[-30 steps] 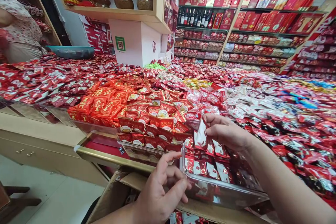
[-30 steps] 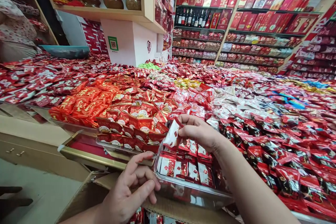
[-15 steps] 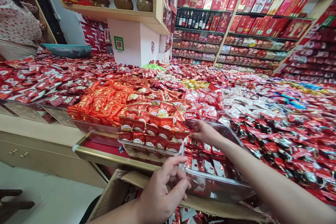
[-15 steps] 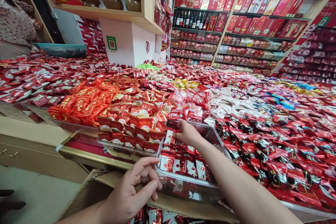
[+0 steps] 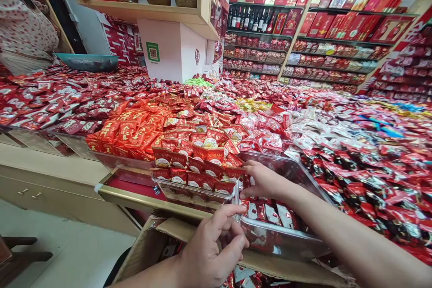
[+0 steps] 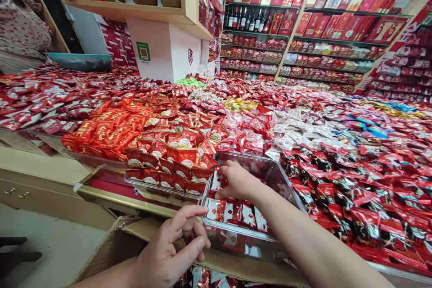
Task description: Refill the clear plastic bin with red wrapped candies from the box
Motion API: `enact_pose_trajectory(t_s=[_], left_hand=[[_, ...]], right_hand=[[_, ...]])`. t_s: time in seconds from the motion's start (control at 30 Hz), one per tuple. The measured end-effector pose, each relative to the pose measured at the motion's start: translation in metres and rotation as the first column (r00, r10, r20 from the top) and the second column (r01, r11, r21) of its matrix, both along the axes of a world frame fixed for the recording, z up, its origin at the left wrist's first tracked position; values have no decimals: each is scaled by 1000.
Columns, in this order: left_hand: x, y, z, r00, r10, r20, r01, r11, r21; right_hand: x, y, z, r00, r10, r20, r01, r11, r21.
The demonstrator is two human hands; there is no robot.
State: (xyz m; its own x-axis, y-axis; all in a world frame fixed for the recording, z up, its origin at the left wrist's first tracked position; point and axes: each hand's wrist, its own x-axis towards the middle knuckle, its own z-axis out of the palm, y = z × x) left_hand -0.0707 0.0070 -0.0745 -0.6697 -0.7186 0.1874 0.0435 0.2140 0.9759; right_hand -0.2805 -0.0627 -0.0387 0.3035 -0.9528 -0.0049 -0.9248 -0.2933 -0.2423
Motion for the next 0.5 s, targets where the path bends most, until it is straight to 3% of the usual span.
enact_pose_trajectory(t_s=[0.2,0.5], left_hand=[[1,1,3,1000,-12,10,12,1000,-19],[1,-1,1,999,-36,8,37,995,-89]], right_hand=[[4,-5,-2,991,-96,-91,89,993,-78],[-2,-3,-1,981,-140,-136,135,990,-45]])
